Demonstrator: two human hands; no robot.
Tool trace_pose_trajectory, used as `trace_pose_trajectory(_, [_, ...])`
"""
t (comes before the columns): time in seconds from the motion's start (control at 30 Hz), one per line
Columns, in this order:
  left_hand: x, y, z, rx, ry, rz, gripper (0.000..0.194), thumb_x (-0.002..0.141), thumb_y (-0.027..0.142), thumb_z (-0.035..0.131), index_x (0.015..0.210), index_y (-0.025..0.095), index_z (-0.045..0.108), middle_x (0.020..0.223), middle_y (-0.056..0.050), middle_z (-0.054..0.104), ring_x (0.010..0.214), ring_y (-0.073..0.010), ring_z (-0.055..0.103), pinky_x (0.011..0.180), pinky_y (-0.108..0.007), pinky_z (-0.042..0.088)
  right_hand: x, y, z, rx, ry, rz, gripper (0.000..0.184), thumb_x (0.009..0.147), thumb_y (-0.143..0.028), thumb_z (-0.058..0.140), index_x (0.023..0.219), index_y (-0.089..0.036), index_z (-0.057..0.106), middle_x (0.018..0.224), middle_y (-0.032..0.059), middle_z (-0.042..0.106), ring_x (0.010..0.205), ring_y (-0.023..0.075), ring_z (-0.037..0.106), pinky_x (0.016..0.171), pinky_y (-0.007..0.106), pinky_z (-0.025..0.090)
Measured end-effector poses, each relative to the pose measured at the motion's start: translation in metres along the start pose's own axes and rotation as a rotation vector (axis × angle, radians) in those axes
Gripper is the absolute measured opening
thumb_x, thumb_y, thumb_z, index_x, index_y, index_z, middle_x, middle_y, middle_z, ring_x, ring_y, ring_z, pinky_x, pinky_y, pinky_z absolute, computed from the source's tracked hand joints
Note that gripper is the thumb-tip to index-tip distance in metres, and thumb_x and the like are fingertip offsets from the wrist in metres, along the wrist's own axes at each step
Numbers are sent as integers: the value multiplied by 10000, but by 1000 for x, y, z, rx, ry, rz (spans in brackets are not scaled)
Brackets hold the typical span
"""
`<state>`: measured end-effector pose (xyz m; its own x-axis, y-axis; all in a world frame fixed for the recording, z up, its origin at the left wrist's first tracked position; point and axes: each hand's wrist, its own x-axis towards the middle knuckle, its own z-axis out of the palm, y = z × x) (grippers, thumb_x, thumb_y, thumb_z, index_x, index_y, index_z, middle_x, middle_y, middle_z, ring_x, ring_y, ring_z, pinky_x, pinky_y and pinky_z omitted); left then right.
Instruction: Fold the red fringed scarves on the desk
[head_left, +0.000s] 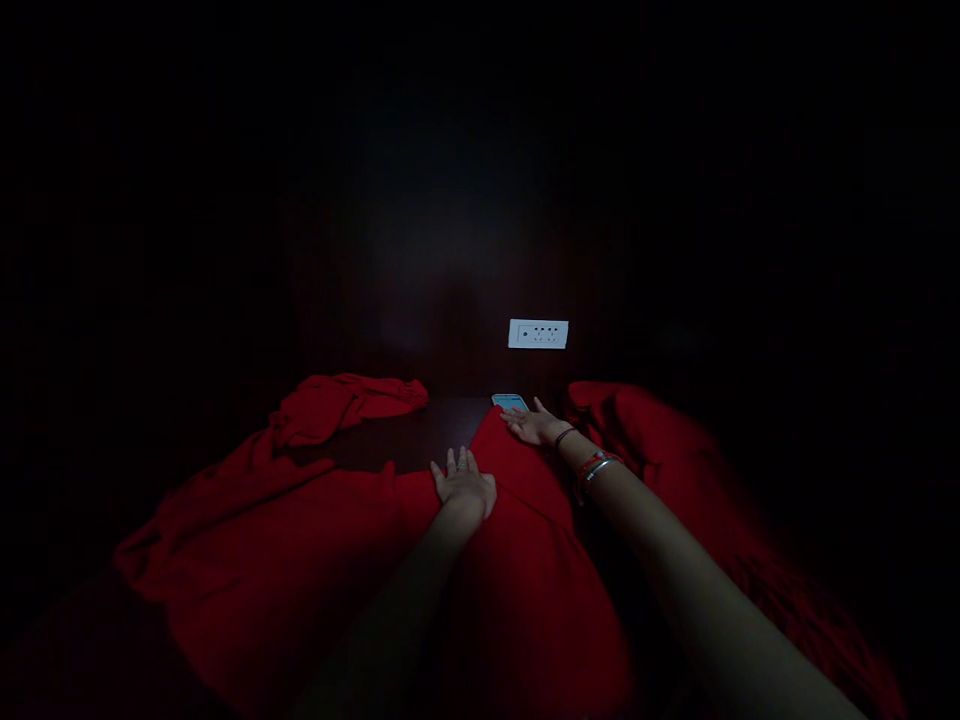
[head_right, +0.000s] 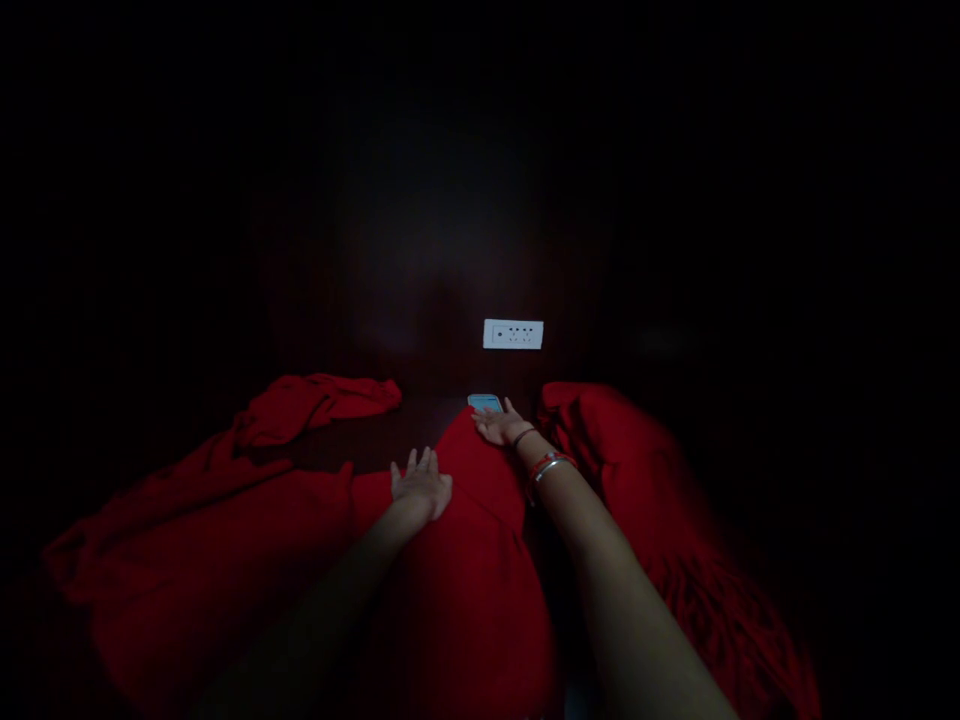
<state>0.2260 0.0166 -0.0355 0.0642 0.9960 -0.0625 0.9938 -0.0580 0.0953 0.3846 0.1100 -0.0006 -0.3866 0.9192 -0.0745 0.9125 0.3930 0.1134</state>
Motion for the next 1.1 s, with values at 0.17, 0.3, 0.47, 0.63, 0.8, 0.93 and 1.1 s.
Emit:
trace_pose_trajectory(0.17, [0,0,0,4,8,4,545,775,307,170,1283,111,200,1346,-13,104,1227,-223,29,967,-489,47,-28,3,-4,122,163,55,484,839,-345,46,1298,-204,107,1351,0,123,1232,155,49,955,486,-23])
trace_pose_trajectory(0.3, [-1,-1,2,-15,110,87,559,777,318,171,1296,115,138,1352,-12,68,1229,-214,14,967,-482,61,-77,-11,16,224,79,-34,505,828,-436,43,1298,-256,86,1358,-24,73,1233,161,16,961,470,-31])
trace_pose_trajectory(0.47, [3,-4,6,-56,37,344,615,777,483,100,1301,161,108,1356,-2,52,1230,-198,58,964,-467,112,-104,-13,34,239,-67,98,534,821,-465,69,1301,-231,67,1363,3,36,1233,176,3,957,481,-7])
trace_pose_trajectory(0.63, [8,-4,9,-44,10,325,678,752,549,99,1300,149,117,1353,-14,22,1231,-212,47,951,-492,111,-108,-18,25,200,6,227,547,824,-448,68,1304,-187,88,1362,16,43,1233,185,2,949,488,-26])
trace_pose_trajectory(0.8, [9,-5,9,-47,37,332,649,772,512,97,1299,134,119,1353,-13,31,1231,-199,53,956,-479,117,-123,-48,26,287,34,76,604,798,-523,67,1305,-194,98,1361,17,62,1233,180,17,969,437,-2])
trace_pose_trajectory(0.93, [9,-7,9,-42,55,325,633,778,503,119,1296,139,137,1355,-22,52,1231,-199,61,956,-466,130,-142,-53,28,357,114,145,555,824,-441,190,1284,-131,202,1341,80,170,1219,187,134,967,370,134])
trace_pose_trajectory(1.1, [6,-10,4,-50,93,360,650,778,531,124,1295,137,142,1359,-55,25,1231,-216,28,951,-470,125,-184,-59,23,442,216,356,385,770,-407,373,965,-126,550,925,96,596,847,167,545,701,225,376])
